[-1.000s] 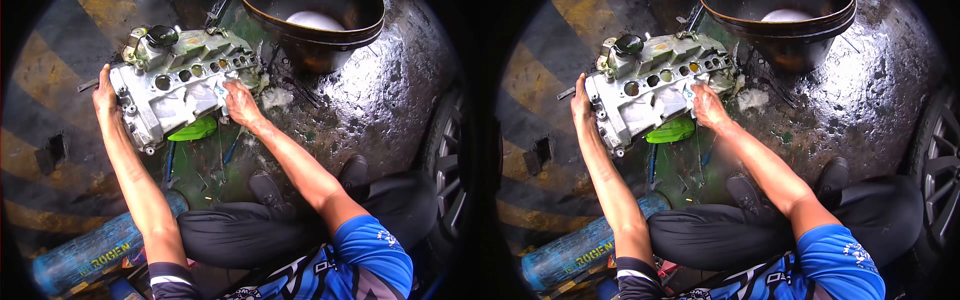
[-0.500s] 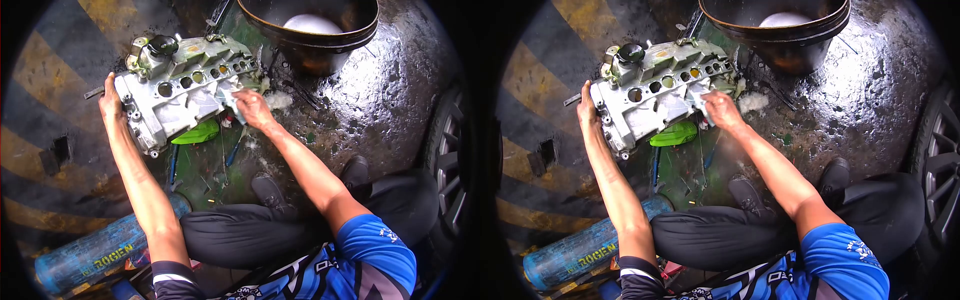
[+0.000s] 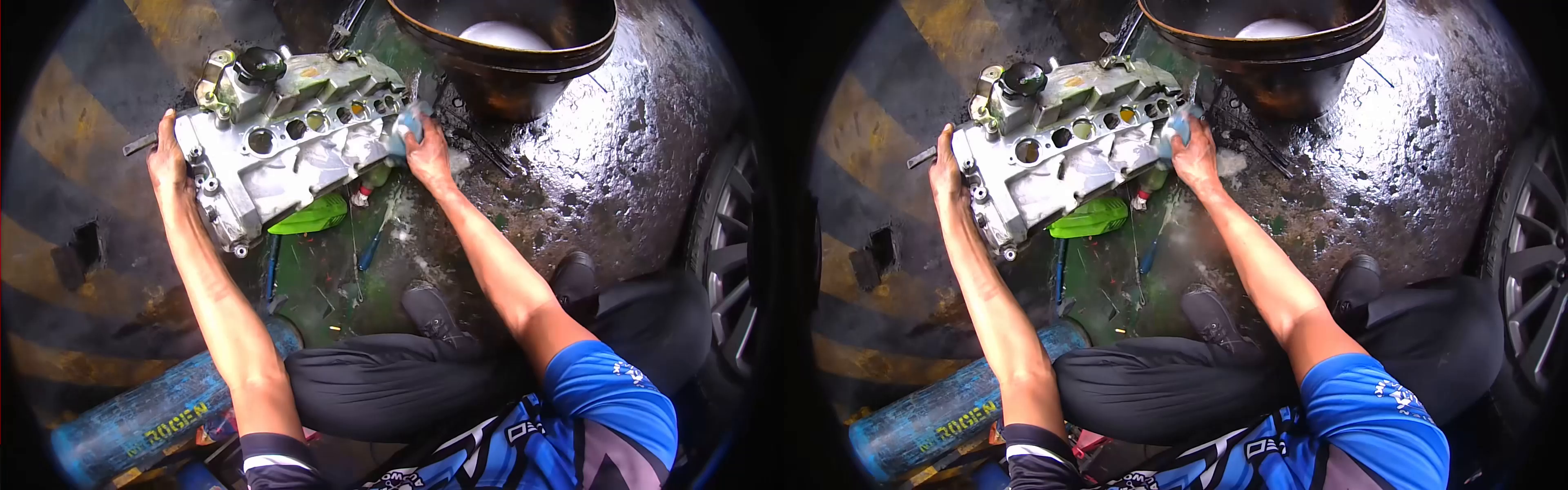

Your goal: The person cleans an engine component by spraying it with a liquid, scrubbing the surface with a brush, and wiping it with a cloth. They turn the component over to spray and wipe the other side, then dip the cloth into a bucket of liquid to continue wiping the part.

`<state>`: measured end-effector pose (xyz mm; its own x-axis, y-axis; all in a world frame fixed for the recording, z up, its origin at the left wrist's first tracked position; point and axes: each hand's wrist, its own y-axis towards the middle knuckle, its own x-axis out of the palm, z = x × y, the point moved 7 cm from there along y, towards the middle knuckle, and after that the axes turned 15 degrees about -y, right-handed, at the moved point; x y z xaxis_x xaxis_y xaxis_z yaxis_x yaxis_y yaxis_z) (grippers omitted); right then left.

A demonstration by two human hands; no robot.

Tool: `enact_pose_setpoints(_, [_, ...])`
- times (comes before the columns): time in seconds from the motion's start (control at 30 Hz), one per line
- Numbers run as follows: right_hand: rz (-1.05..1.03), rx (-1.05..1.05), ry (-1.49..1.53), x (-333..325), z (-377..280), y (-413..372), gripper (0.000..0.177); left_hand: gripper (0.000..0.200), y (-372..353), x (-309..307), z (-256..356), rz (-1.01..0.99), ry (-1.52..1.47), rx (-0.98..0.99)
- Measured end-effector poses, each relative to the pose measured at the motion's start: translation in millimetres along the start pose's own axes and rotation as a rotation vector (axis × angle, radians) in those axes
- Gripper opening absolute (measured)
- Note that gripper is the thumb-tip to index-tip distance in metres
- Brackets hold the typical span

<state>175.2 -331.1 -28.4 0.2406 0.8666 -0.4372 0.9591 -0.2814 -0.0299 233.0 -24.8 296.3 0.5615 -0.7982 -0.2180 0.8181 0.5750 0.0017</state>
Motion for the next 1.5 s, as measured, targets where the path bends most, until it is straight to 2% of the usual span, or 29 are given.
enact_pose_setpoints(0.03, [-0.077,0.024,0.099,-3,-9,1,0.058,0.057,3,-2,-2,0.002,-0.008,0.011])
enact_pose_setpoints(0.1, [-0.08,-0.127,0.032,-2,-38,-2,0.061,0.057,9,-3,-4,-0.001,-0.023,0.039])
enact_pose_setpoints(0.17, [-0.155,-0.244,-0.084,29,-25,-5,0.063,0.056,5,-2,-2,-0.001,-0.021,0.021])
enact_pose_setpoints(0.2, [-0.183,-0.208,0.003,30,-20,-6,0.054,0.056,2,-1,-1,-0.008,-0.017,0.019])
enact_pose_setpoints(0.33, [-0.252,-0.281,-0.065,34,-10,-7,0.04,0.053,8,-1,-1,-0.006,-0.042,0.051])
enact_pose_setpoints(0.43, [0.104,-0.419,-0.086,1,-29,-2,0.04,0.052,11,-4,-3,-0.004,-0.055,0.047])
enact_pose_setpoints(0.47, [0.02,-0.332,0.062,-1,-30,-1,0.042,0.052,11,-4,-5,-0.022,-0.071,0.027])
enact_pose_setpoints(0.57, [0.075,-0.281,-0.028,23,-18,-2,0.036,0.054,11,-6,-6,-0.013,-0.057,-0.002])
enact_pose_setpoints(0.6, [0.01,-0.218,0.074,31,-10,0,0.036,0.053,11,-5,-7,-0.009,-0.057,0.001])
enact_pose_setpoints(0.7, [-0.008,-0.313,0.094,30,-2,1,0.035,0.051,11,-6,-7,0.003,-0.041,-0.002])
enact_pose_setpoints(0.73, [-0.097,-0.32,-0.018,31,0,0,0.034,0.051,11,-6,-7,0.008,-0.033,-0.01])
enact_pose_setpoints(0.83, [-0.121,-0.462,-0.12,25,10,-7,0.031,0.053,14,-4,-6,-0.004,-0.025,0.008])
enact_pose_setpoints(0.9, [-0.075,-0.216,0.318,45,43,-5,0.029,0.053,10,-3,-5,-0.009,-0.014,0.003])
enact_pose_setpoints(0.97, [0.073,-0.268,-0.027,10,6,-5,0.03,0.053,11,-4,-7,-0.002,-0.027,0.008])
enact_pose_setpoints(1.0, [0.086,-0.418,-0.077,14,-10,-4,0.032,0.053,6,-2,-5,-0.005,-0.028,0.002])
enact_pose_setpoints(1.1, [0.05,-0.465,-0.175,40,4,7,0.036,0.053,0,4,0,0.012,-0.022,-0.006])
enact_pose_setpoints(1.17, [0.104,-0.572,-0.339,46,23,8,0.039,0.057,10,-3,-5,-0.01,-0.016,0.0])
enact_pose_setpoints(1.2, [-0.083,-0.521,-0.343,44,25,12,0.033,0.058,6,-1,-3,0.003,-0.028,-0.014])
enact_pose_setpoints(1.3, [-0.216,-0.109,-0.095,43,14,7,0.032,0.06,17,-7,-3,0.01,0.013,0.056])
enact_pose_setpoints(1.33, [-0.052,-0.283,-0.106,44,-10,0,0.031,0.063,9,-4,-2,0.038,0.036,-0.019])
enact_pose_setpoints(1.43, [0.003,-0.381,-0.226,44,11,-9,0.032,0.065,5,-2,-2,0.036,0.032,-0.05])
enact_pose_setpoints(1.5, [-0.123,-0.334,-0.317,43,40,2,0.04,0.06,7,-3,-3,0.023,0.008,-0.022])
